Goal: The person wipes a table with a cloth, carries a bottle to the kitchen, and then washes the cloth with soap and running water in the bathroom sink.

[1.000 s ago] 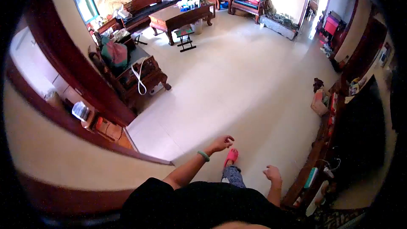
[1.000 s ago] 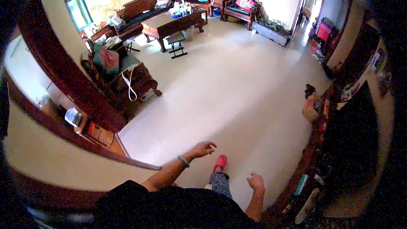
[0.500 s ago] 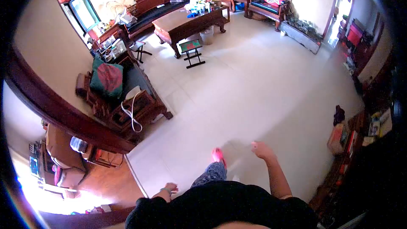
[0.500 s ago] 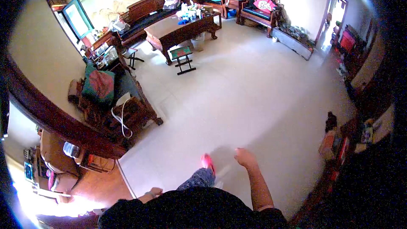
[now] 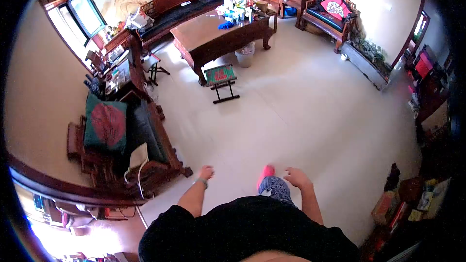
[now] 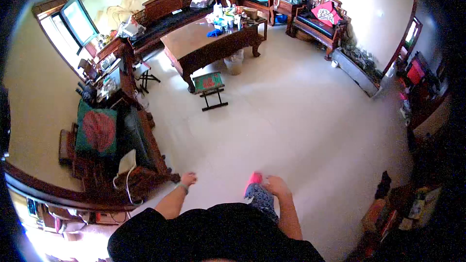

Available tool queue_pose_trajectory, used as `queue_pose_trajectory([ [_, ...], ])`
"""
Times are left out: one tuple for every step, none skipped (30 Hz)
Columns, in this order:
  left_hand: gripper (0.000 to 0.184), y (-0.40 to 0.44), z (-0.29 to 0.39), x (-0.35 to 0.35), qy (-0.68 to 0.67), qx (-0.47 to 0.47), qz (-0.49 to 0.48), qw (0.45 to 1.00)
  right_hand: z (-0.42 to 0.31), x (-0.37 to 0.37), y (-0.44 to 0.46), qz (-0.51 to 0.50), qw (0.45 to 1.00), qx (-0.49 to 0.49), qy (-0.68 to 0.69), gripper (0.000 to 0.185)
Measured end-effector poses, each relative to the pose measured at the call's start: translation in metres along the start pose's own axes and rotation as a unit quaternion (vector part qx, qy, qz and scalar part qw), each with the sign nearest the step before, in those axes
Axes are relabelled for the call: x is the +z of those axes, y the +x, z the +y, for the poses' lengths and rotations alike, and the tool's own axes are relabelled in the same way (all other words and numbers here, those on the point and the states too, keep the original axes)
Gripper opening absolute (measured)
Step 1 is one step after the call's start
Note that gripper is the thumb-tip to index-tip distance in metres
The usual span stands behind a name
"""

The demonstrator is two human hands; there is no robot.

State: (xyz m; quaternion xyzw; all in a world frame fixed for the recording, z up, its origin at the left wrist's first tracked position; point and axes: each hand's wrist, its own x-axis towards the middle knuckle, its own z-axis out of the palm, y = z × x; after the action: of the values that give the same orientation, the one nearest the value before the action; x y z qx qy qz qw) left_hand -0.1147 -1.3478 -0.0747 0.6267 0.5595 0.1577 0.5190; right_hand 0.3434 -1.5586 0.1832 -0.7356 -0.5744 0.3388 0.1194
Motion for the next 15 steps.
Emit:
queue_pose_trajectory([
  [0.028,0.018,0.125,0.01,-0.085,-0.072,-0.066,0.992,0.001,-0.027,0.017,0.01,0.999,0.045,-0.009,0.045],
  [0.025,0.051,0.184,0.026,-0.123,-0.031,-0.075,0.989,0.024,-0.04,0.047,0.018,0.997,0.069,-0.017,0.045],
  [0.026,0.097,0.207,0.045,-0.092,-0.006,-0.096,0.991,0.048,-0.049,0.074,0.023,0.995,0.093,-0.026,0.046],
  [0.027,0.138,0.231,0.06,-0.001,0.039,-0.115,0.993,0.059,-0.064,0.105,0.02,0.995,0.088,-0.031,0.046],
  [0.029,0.173,0.258,0.072,0.088,0.082,-0.131,0.984,0.065,-0.092,0.135,-0.04,0.986,0.138,-0.082,0.046],
  [0.029,0.198,0.272,0.081,0.081,0.078,-0.123,0.986,0.07,-0.116,0.164,-0.1,0.968,0.186,-0.133,0.047],
  [0.03,0.229,0.287,0.087,0.093,0.063,-0.151,0.982,0.072,-0.145,0.206,-0.101,0.968,0.179,-0.141,0.047],
  [0.03,0.254,0.297,0.085,0.108,0.045,-0.184,0.976,0.071,-0.171,0.249,-0.156,0.953,0.186,-0.181,0.047],
  [0.03,0.274,0.313,0.076,0.042,-0.036,-0.209,0.976,0.067,-0.197,0.282,-0.216,0.931,0.195,-0.218,0.048],
  [0.03,0.299,0.31,0.067,0.038,-0.044,-0.21,0.976,0.062,-0.22,0.313,-0.113,0.961,0.157,-0.196,0.046],
  [0.03,0.334,0.298,0.056,0.004,-0.104,-0.224,0.969,0.056,-0.244,0.349,-0.008,0.979,0.114,-0.171,0.045],
  [0.03,0.358,0.292,0.043,-0.032,-0.164,-0.237,0.957,0.052,-0.266,0.383,0.083,0.982,0.04,-0.168,0.043],
  [0.029,0.379,0.294,0.03,-0.054,-0.188,-0.202,0.96,0.047,-0.282,0.416,0.171,0.972,-0.035,-0.16,0.041],
  [0.028,0.405,0.294,0.013,-0.073,-0.213,-0.166,0.96,0.014,-0.312,0.443,0.152,0.977,-0.025,-0.147,0.04],
  [0.027,0.438,0.277,-0.005,-0.158,-0.194,-0.155,0.956,-0.019,-0.342,0.467,0.135,0.982,-0.014,-0.133,0.039],
])
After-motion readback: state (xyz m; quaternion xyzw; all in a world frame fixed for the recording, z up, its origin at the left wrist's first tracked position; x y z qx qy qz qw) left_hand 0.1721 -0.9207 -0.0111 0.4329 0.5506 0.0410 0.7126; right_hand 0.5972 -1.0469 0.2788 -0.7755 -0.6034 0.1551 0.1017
